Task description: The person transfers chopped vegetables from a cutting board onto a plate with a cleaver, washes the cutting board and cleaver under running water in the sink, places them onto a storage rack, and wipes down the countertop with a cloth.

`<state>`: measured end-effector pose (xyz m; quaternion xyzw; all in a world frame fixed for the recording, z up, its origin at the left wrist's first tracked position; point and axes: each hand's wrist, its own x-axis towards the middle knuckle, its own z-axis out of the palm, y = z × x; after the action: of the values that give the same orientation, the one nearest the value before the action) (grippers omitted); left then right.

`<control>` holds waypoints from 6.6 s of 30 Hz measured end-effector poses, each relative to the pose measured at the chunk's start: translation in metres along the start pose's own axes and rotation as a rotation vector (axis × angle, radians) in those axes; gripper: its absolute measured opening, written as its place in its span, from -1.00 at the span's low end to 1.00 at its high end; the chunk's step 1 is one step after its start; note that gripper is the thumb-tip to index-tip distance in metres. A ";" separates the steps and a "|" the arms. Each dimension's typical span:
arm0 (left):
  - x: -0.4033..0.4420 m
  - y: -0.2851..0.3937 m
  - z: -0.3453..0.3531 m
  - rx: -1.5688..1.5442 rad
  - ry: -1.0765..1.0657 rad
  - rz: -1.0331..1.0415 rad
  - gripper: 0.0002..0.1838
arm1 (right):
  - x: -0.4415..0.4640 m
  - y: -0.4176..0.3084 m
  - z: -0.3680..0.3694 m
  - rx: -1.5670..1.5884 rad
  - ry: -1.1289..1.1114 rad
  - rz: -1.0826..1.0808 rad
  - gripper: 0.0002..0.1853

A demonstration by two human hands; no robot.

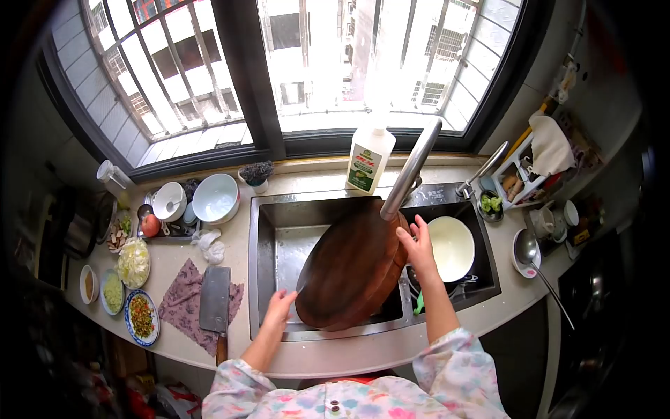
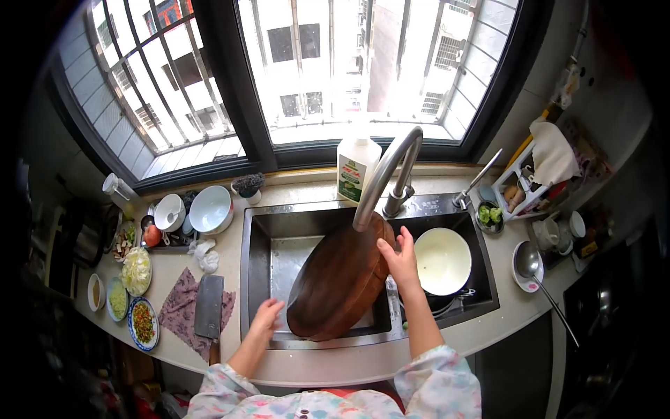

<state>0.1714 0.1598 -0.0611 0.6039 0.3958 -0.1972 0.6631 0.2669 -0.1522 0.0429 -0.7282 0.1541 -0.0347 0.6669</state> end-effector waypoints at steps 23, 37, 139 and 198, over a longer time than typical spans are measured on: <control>-0.032 0.049 -0.047 -0.197 0.109 0.223 -0.46 | -0.062 0.033 -0.060 0.608 -0.243 0.228 -0.37; -0.321 0.191 -0.090 0.413 0.334 0.694 -0.53 | -0.219 0.062 0.056 0.546 -1.121 0.819 -0.19; -0.203 -0.190 -0.268 -1.036 0.555 0.961 -0.37 | -0.276 -0.032 0.205 0.535 -0.493 0.114 -0.28; -0.163 0.042 -1.153 -1.572 -0.327 0.978 -0.13 | -0.822 -0.385 1.114 0.022 -1.168 -1.144 -0.26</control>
<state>-0.2273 1.2358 0.1398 0.0472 0.0199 0.3445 0.9374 -0.1606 1.1643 0.4279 -0.5883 -0.6142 0.0140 0.5259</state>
